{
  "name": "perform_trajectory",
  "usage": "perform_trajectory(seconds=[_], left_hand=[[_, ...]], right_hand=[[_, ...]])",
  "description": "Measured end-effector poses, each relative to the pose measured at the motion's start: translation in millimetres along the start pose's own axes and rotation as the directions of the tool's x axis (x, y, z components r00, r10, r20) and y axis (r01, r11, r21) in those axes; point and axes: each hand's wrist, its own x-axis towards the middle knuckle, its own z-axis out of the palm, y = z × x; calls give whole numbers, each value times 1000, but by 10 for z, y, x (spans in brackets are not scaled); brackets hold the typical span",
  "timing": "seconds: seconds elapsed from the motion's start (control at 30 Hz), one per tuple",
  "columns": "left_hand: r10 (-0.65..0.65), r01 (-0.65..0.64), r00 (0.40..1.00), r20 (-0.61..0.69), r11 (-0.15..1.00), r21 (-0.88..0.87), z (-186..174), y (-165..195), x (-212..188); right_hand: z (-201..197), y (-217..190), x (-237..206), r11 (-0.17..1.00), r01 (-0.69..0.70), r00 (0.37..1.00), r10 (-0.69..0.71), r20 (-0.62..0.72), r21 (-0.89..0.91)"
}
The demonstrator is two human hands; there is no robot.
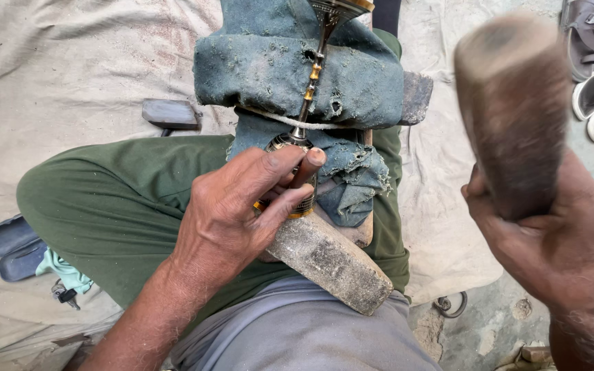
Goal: The person sits cross-legged on the ground with a stone on their lap and hammers a small punch against the engraved bell-shaped base of a brass ornament, rotating the ornament between strikes to work the pattern around its surface.
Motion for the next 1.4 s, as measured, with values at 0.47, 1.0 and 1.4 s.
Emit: perform_trajectory(seconds=[0.47,1.0,1.4], left_hand=[[72,-72,997,-5,997,-10,-33,143,59],[77,-81,997,27,981,174,98,163,63],[52,-61,998,46,976,211,99,136,79]], right_hand=[[229,221,-105,947,-31,998,48,-45,320],[155,54,-105,984,172,984,-173,-34,-47],[141,184,-80,985,147,988,-141,59,-95]])
